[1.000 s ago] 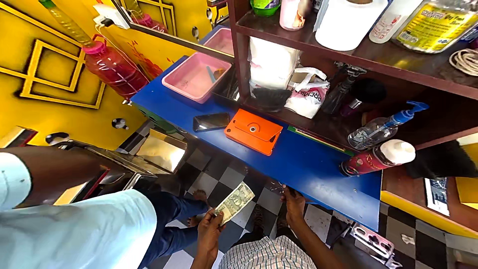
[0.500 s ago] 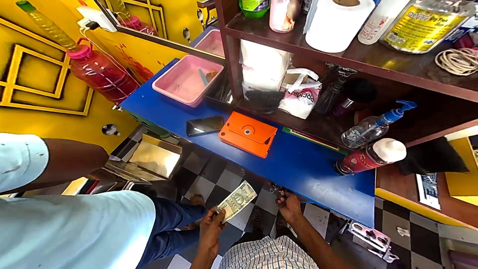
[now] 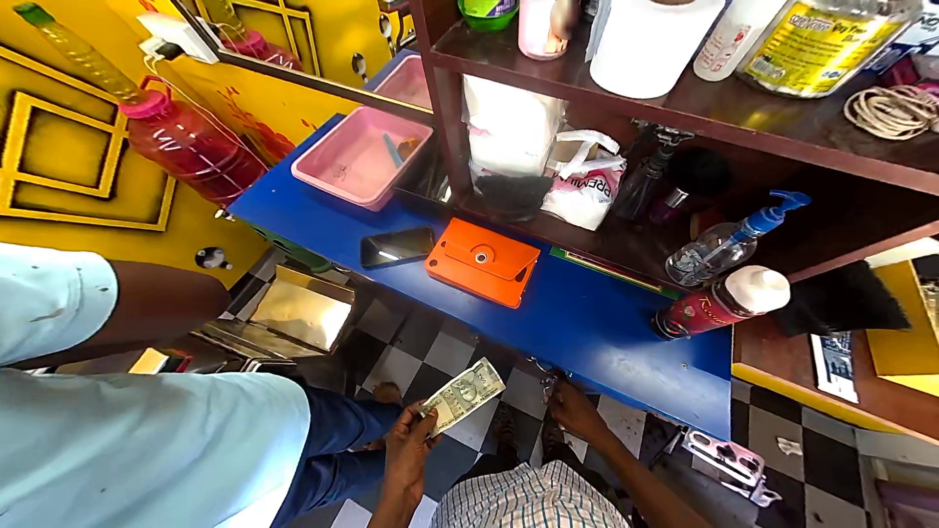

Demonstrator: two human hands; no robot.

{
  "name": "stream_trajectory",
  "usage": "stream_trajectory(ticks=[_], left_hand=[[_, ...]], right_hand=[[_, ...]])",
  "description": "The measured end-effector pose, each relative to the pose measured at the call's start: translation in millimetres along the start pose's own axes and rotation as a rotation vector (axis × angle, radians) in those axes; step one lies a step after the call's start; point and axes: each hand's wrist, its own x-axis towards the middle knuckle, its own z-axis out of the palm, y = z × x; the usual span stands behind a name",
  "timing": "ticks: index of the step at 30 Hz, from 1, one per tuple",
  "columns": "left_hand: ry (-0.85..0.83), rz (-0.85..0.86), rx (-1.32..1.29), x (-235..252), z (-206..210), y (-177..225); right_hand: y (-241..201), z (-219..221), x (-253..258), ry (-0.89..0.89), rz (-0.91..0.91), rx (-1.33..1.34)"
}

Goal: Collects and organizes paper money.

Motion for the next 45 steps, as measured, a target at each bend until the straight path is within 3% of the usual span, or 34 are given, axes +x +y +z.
stream_trajectory(ticks=[8,11,16,21,23,26,29,32,35,37,39,41,45], left_hand=[[0.153,0.16,-0.016,10,-6,30],[0.188,0.31,0.073,8,0,39],[-0.039,0.579,0.446,4,22,38],[-0.247,0.631,0.867,9,68,15],[-0.306,0.623,1.067,12,85,6],[-0.427,0.471,1.373,18,101,-5],[-0.479,0.338,1.543,23,106,-20],[-0.452,0.383,1.534,24,102,-30],[-0.365,0.568,1.407,20,98,-34],[-0.301,0.649,1.357,6,96,-31],[-0.258,0.71,1.306,-14,93,-30],[-0.251,0.696,1.276,-36,88,-32],[-0.224,0.672,1.22,-75,74,-46]], right_hand=[[-5,31,-48,-0.198,-0.081,-0.065],[-8,36,-65,-0.316,-0.134,0.01],[-1,40,-88,-0.472,-0.193,0.232],[6,55,-105,-0.606,-0.319,0.519],[20,57,-116,-0.742,-0.295,0.693],[35,34,-139,-0.865,-0.089,0.784],[50,0,-146,-0.956,-0.176,0.711],[49,-29,-144,-0.819,-0.238,0.599],[38,-46,-129,-0.403,-0.208,0.323],[29,-44,-108,-0.084,-0.213,-0.004],[25,-32,-84,0.114,-0.259,-0.308],[30,-16,-58,0.19,-0.302,-0.496],[39,-12,-38,0.114,-0.251,-0.62]])
